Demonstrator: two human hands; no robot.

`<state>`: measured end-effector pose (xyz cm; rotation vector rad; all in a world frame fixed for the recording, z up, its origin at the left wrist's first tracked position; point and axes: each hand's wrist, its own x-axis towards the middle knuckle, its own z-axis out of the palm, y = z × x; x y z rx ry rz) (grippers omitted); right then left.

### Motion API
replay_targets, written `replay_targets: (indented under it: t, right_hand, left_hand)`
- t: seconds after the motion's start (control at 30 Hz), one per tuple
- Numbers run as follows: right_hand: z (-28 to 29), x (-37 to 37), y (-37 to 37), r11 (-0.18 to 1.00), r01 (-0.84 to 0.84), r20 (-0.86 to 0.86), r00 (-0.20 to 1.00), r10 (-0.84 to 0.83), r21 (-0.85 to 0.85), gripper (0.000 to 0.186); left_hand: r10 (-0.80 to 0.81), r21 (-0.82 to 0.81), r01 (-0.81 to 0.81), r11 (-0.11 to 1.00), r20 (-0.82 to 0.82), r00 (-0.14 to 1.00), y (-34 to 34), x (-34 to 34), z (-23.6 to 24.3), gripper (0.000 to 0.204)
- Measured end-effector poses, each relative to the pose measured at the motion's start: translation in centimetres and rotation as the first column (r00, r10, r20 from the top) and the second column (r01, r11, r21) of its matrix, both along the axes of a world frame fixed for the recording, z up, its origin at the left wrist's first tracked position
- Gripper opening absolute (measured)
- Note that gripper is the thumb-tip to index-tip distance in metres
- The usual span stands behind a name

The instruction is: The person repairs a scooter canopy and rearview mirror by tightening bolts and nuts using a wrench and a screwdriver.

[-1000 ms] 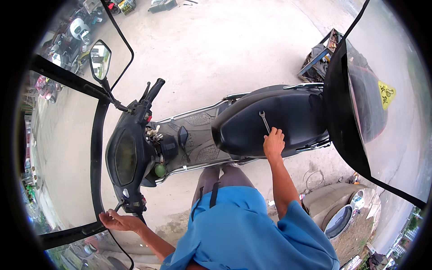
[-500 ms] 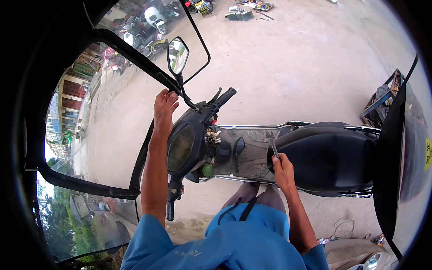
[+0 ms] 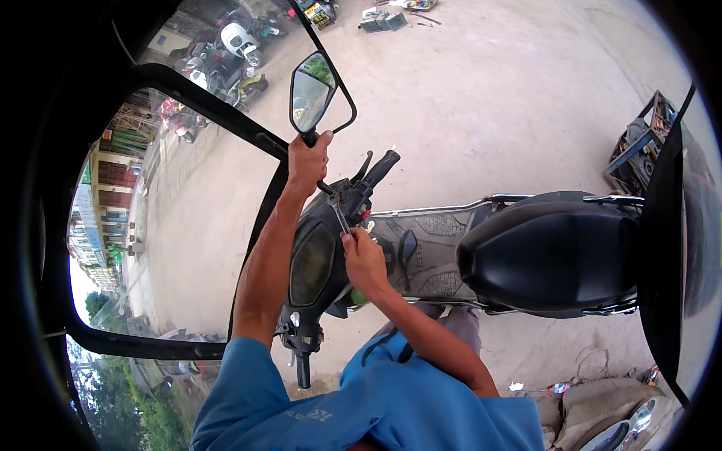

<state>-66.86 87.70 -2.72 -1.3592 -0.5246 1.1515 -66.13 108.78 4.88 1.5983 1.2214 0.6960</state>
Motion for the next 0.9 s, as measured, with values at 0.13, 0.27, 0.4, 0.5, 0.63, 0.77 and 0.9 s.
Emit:
replay_targets:
  t: [0.13, 0.27, 0.4, 0.5, 0.63, 0.77, 0.9]
  right_hand:
    - [0.7, -1.9, 0.6, 0.99, 0.138, -0.025, 0.99, -0.138, -0.011, 0.025]
    - [0.4, -3.4, 1.5, 0.991, 0.132, -0.163, 0.978, -0.131, -0.006, 0.024]
    - [-0.5, 0.3, 1.5, 0.997, 0.073, -0.195, 0.979, -0.065, 0.034, 0.026]
    - [0.2, 4.5, 1.1, 0.998, 0.049, -0.135, 0.99, -0.042, 0.048, 0.028]
    - [-0.3, 9.9, 3.5, 0.989, -0.135, -0.222, 0.964, 0.146, 0.065, 0.019]
    - [-1.1, 14.3, 8.1, 0.984, -0.15, -0.431, 0.885, 0.177, 0.096, 0.008]
    - [-0.6, 13.8, 11.2, 0.988, -0.024, -0.415, 0.906, 0.086, 0.152, 0.018]
  left_hand:
    - [-0.039, -0.012, 0.039, 0.999, -0.002, 0.999, 0.0, 0.0, 0.3, 0.03]
    - [-0.067, 0.135, 0.075, 0.988, -0.067, 0.996, 0.6, -0.3, -0.6, 0.032]
    - [-0.075, 0.126, 0.079, 0.989, -0.037, 0.997, 0.9, -0.4, -0.8, 0.033]
    - [-0.119, 0.069, 0.121, 0.99, -0.031, 0.992, 0.7, 0.1, -0.5, 0.031]
    - [-0.266, 0.164, 0.276, 0.947, -0.079, 0.961, 1.0, -0.7, -1.7, 0.03]
    - [-0.24, -0.043, 0.239, 0.97, -0.015, 0.971, 0.2, -0.5, -0.1, 0.03]
    - [-0.273, -0.043, 0.273, 0.961, 0.008, 0.962, 0.6, -0.9, 0.0, 0.031]
